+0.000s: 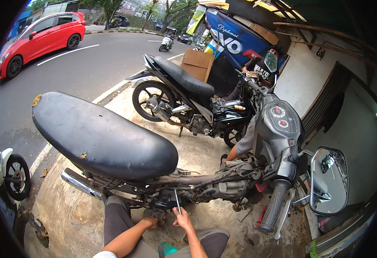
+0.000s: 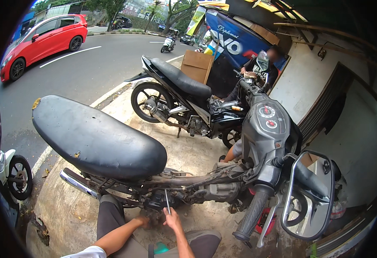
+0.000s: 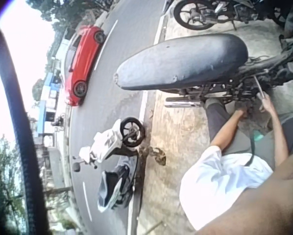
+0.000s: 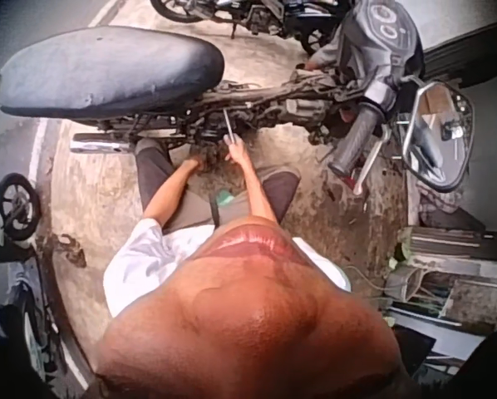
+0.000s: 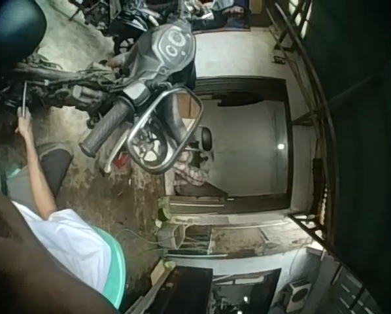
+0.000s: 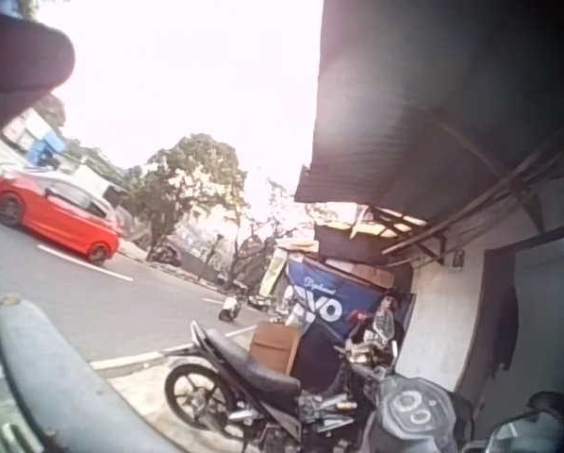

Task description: Repairing a motorcycle by using a T-handle socket wrench to adjust or remove bolts near the engine block.

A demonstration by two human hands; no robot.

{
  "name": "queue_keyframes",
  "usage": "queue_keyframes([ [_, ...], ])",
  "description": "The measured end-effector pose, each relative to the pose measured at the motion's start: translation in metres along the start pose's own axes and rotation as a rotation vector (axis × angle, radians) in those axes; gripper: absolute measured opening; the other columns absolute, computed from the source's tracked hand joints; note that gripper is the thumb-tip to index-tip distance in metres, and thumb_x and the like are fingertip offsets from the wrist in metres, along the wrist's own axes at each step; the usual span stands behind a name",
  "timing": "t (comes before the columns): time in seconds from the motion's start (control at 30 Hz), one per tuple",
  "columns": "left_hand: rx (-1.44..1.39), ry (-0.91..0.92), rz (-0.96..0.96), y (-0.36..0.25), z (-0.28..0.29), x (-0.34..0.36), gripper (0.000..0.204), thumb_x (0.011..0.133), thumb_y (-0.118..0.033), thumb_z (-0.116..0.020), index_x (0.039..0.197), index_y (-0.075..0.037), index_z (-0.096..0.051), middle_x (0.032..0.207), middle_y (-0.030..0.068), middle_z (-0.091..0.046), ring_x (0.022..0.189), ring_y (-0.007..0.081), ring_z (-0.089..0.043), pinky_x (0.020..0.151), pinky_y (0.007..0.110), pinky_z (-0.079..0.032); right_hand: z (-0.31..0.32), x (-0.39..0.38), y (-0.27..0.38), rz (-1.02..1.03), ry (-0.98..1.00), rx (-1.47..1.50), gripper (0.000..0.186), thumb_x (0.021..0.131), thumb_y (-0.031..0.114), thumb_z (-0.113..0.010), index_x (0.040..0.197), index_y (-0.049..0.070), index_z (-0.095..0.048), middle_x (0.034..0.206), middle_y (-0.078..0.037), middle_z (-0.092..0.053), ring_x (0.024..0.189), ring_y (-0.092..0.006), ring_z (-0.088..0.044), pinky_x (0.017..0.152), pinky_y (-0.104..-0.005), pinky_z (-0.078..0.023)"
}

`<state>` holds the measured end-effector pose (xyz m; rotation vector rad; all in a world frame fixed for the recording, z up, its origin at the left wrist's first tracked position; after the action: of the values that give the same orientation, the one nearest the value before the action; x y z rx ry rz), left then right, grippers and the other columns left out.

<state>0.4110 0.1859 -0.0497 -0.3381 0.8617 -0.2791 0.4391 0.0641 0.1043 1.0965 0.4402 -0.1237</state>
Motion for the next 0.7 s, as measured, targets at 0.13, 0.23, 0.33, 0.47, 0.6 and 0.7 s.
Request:
queue_keyframes([
  [0.13, -0.006, -0.001, -0.006, 0.007, -0.014, 0.011, 0.056, 0.072, -0.036, -0.058, 0.117, -0.004, -0.049, 0.118, 0.0152, -0.051, 0.109, 0.0274, -0.049, 0.087, 0.038, -0.042, -0.007, 0.01, -0.005, 0.011, 0.038, 0.016, 0.04, 0.086, 0.038, -0.046, 0.107, 0.004, -0.049, 0.102, -0.009, -0.058, 0.041, -0.0158, -0.054, 0.039, -0.0263, -0.044],
  [0.23, 0.008, 0.036, -0.025, 0.006, -0.017, 0.011, 0.057, 0.071, -0.037, -0.059, 0.117, -0.004, -0.049, 0.118, 0.0149, -0.051, 0.109, 0.027, -0.049, 0.087, 0.038, -0.042, -0.011, 0.005, 0.003, -0.044, 0.049, -0.002, 0.04, 0.087, 0.037, -0.046, 0.108, 0.003, -0.048, 0.106, -0.01, -0.057, 0.042, -0.0169, -0.055, 0.039, -0.0269, -0.044],
  [0.33, 0.025, 0.052, -0.045, -0.016, 0.005, -0.013, 0.057, 0.071, -0.037, -0.06, 0.116, -0.005, -0.05, 0.117, 0.0149, -0.051, 0.108, 0.0268, -0.049, 0.086, 0.037, -0.043, -0.005, 0.005, -0.006, -0.014, 0.007, 0.007, 0.04, 0.086, 0.037, -0.047, 0.103, 0.001, -0.051, 0.08, -0.013, -0.059, 0.046, -0.0207, -0.059, 0.043, -0.0293, -0.045],
  [0.47, 0.001, 0.023, -0.058, -0.01, 0.003, -0.007, 0.054, 0.068, -0.039, -0.061, 0.11, -0.004, -0.056, 0.112, 0.0148, -0.055, 0.105, 0.0271, -0.052, 0.083, 0.037, -0.044, -0.007, -0.001, -0.004, 0.005, -0.002, -0.031, 0.042, 0.086, 0.039, -0.046, 0.105, 0.002, -0.051, 0.081, -0.012, -0.058, 0.046, -0.0195, -0.058, 0.045, -0.0302, -0.046],
  [0.6, 0.028, 0.057, -0.07, 0.01, -0.013, 0.003, 0.049, 0.068, -0.037, -0.06, 0.105, -0.005, -0.059, 0.107, 0.0138, -0.058, 0.098, 0.0258, -0.056, 0.079, 0.037, -0.046, -0.016, 0.0, -0.015, -0.004, 0.023, 0.038, 0.037, 0.087, 0.039, -0.047, 0.104, 0.006, -0.053, 0.08, -0.005, -0.056, 0.041, -0.0129, -0.052, 0.039, -0.0259, -0.041],
  [0.7, 0.048, 0.05, -0.082, -0.001, -0.005, 0.014, 0.05, 0.066, -0.033, -0.062, 0.108, -0.006, -0.057, 0.106, 0.0123, -0.059, 0.093, 0.0247, -0.059, 0.074, 0.037, -0.048, -0.007, -0.006, -0.012, 0.004, 0.02, 0.097, 0.038, 0.087, 0.037, -0.047, 0.107, 0.006, -0.052, 0.091, -0.01, -0.057, 0.041, -0.0144, -0.053, 0.038, -0.0262, -0.042],
])
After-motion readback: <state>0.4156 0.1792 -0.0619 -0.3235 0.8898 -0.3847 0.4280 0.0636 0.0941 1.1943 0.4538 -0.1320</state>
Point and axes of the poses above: each hand's wrist, its own x-axis towards the middle knuckle, its own z-axis out of the back of the hand, y = z × x, the point moved 7 cm from there along x, towards the middle knuckle
